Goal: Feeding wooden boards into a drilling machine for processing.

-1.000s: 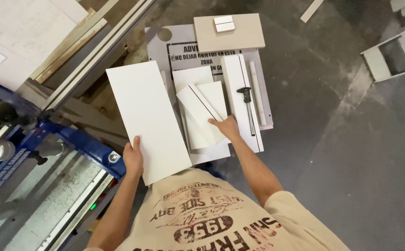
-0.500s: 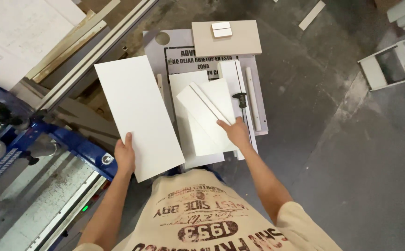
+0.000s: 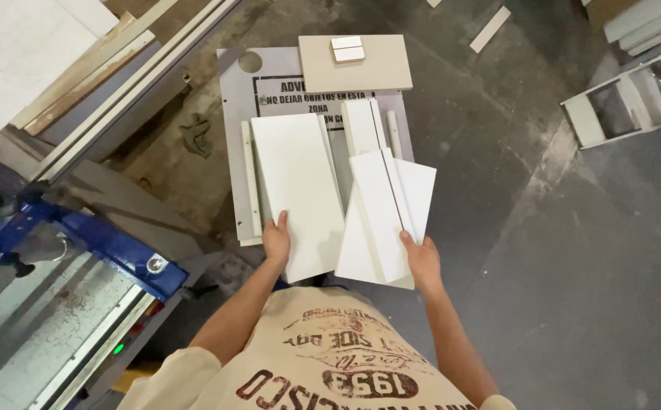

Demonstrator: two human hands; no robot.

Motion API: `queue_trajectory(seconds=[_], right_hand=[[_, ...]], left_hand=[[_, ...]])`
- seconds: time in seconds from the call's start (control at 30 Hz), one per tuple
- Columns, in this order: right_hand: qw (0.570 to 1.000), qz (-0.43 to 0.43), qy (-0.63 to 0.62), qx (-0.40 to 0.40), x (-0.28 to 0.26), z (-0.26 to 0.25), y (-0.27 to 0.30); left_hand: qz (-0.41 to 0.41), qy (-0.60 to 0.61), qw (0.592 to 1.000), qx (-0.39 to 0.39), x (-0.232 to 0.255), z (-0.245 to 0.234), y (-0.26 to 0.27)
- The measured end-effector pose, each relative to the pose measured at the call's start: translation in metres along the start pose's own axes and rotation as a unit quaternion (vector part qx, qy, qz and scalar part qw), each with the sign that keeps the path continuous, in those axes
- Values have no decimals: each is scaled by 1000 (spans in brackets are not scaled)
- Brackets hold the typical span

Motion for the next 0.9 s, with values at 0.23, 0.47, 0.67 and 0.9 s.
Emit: queue_trajectory(seconds=[0.23,0.47,0.67,0.9], right_hand=[[999,11,0,-33,-13,17,24],[998,-3,9,-60,1,49,-2],[992,-57,-15,-112,-9,99,-19],[981,-139,-15,-131,-55,155,-24]], left_hand=[[29,-139,989,-51,8,-8,-6],[78,-352,920,-152,51,-51,3],[-73,105,951,-280,121,-81,76],[-63,67,985,-146,94,-73,33]])
Point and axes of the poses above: each hand's wrist, its own y-axis away from the middle knuckle, its own z-axis out of the palm, x = y × z, the point moved 1 cm from there along -y, towards the middle knuckle, and after that the axes turned 3 degrees about -z, right-handed, at the moved point
